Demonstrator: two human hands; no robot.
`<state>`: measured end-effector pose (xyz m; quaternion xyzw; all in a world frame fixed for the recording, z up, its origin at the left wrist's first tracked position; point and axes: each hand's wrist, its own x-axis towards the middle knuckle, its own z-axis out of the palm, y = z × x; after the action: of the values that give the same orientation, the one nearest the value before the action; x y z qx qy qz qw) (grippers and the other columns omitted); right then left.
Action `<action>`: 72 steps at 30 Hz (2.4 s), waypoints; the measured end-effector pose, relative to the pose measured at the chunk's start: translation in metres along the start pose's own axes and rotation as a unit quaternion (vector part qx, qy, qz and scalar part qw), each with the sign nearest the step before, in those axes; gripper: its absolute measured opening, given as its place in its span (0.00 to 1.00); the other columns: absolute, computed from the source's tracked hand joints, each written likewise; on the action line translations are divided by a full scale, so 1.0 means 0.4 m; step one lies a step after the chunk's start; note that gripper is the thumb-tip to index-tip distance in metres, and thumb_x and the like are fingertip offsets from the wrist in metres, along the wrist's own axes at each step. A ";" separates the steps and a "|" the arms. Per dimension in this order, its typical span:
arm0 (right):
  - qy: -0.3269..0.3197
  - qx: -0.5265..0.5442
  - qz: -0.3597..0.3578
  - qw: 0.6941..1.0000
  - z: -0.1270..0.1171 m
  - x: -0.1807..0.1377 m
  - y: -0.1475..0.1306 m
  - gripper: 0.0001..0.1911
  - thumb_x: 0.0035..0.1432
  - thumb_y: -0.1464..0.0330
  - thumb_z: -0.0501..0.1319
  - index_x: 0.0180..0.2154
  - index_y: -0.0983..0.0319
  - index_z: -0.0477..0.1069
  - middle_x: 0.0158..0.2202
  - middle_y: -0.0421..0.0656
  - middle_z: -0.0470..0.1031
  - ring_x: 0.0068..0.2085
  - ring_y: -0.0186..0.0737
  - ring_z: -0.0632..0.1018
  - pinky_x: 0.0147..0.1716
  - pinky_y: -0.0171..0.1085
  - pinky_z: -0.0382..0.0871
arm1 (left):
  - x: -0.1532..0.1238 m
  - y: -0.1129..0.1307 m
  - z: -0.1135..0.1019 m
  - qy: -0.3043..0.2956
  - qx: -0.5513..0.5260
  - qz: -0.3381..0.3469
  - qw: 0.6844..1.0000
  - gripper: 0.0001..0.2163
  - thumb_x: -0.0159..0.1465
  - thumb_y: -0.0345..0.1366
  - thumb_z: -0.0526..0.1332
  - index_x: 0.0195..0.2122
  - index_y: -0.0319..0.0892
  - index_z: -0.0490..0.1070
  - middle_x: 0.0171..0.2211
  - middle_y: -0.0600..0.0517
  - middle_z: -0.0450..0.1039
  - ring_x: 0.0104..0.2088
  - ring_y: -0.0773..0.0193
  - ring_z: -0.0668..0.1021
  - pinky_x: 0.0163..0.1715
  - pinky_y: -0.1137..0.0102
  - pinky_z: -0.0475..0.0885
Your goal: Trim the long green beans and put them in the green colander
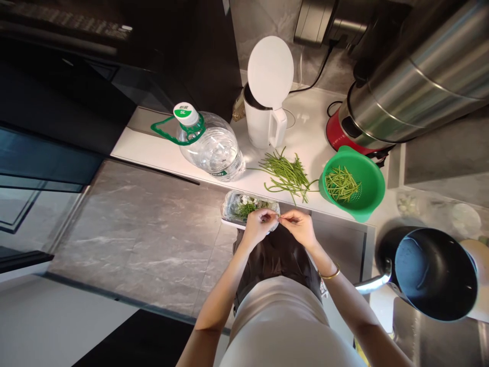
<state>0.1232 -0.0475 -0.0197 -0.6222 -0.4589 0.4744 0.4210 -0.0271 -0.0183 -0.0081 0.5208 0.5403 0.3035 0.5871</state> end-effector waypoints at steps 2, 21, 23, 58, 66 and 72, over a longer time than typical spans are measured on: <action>0.012 0.086 0.041 0.995 0.003 0.005 -0.001 0.10 0.40 0.63 0.70 0.26 0.60 0.73 0.26 0.40 0.77 0.26 0.35 0.76 0.27 0.34 0.72 | 0.001 -0.008 0.007 0.011 -0.032 -0.012 0.999 0.07 0.55 0.37 0.60 0.27 0.38 0.71 0.22 0.54 0.72 0.22 0.70 0.72 0.23 0.76 0.66; 0.066 0.390 0.118 0.911 -0.071 0.036 0.003 0.08 0.50 0.65 0.66 0.36 0.53 0.72 0.37 0.34 0.77 0.36 0.29 0.78 0.39 0.30 0.74 | 0.011 -0.152 -0.086 0.065 0.278 -0.031 0.958 0.12 0.60 0.29 0.55 0.42 0.41 0.73 0.38 0.47 0.76 0.35 0.65 0.76 0.38 0.70 0.70; 0.065 0.359 0.120 0.923 -0.064 0.035 0.002 0.09 0.50 0.64 0.66 0.36 0.53 0.72 0.37 0.36 0.77 0.36 0.31 0.78 0.39 0.33 0.74 | 0.006 -0.105 -0.069 0.064 0.225 0.009 0.972 0.12 0.60 0.30 0.54 0.44 0.41 0.73 0.39 0.47 0.76 0.35 0.64 0.77 0.37 0.70 0.71; -0.148 0.204 0.156 0.955 -0.197 0.027 -0.018 0.14 0.52 0.65 0.63 0.43 0.59 0.75 0.31 0.42 0.78 0.32 0.34 0.78 0.34 0.35 0.73 | 0.031 -0.109 -0.174 0.061 0.367 0.002 0.928 0.07 0.61 0.36 0.56 0.33 0.43 0.73 0.32 0.50 0.77 0.32 0.63 0.77 0.34 0.72 0.67; 0.282 -0.244 -0.100 0.923 -0.365 0.141 0.022 0.24 0.49 0.68 0.65 0.50 0.58 0.69 0.55 0.49 0.66 0.57 0.48 0.64 0.52 0.46 0.62 | 0.034 -0.251 -0.067 -0.026 0.394 -0.120 0.911 0.15 0.60 0.33 0.58 0.49 0.43 0.66 0.37 0.48 0.76 0.37 0.62 0.77 0.36 0.71 0.66; 0.023 -0.281 -0.107 0.953 -0.088 0.236 0.123 0.07 0.54 0.70 0.61 0.37 0.60 0.75 0.37 0.44 0.77 0.38 0.39 0.75 0.41 0.37 0.68 | 0.046 -0.219 -0.017 -0.022 0.420 -0.054 0.906 0.10 0.63 0.41 0.54 0.31 0.42 0.70 0.31 0.48 0.74 0.34 0.62 0.76 0.33 0.72 0.65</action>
<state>0.1782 0.0301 -0.0795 -0.6731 -0.6281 0.2640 0.2875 -0.0475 -0.0234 -0.0954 0.6959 0.6317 0.0051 0.3414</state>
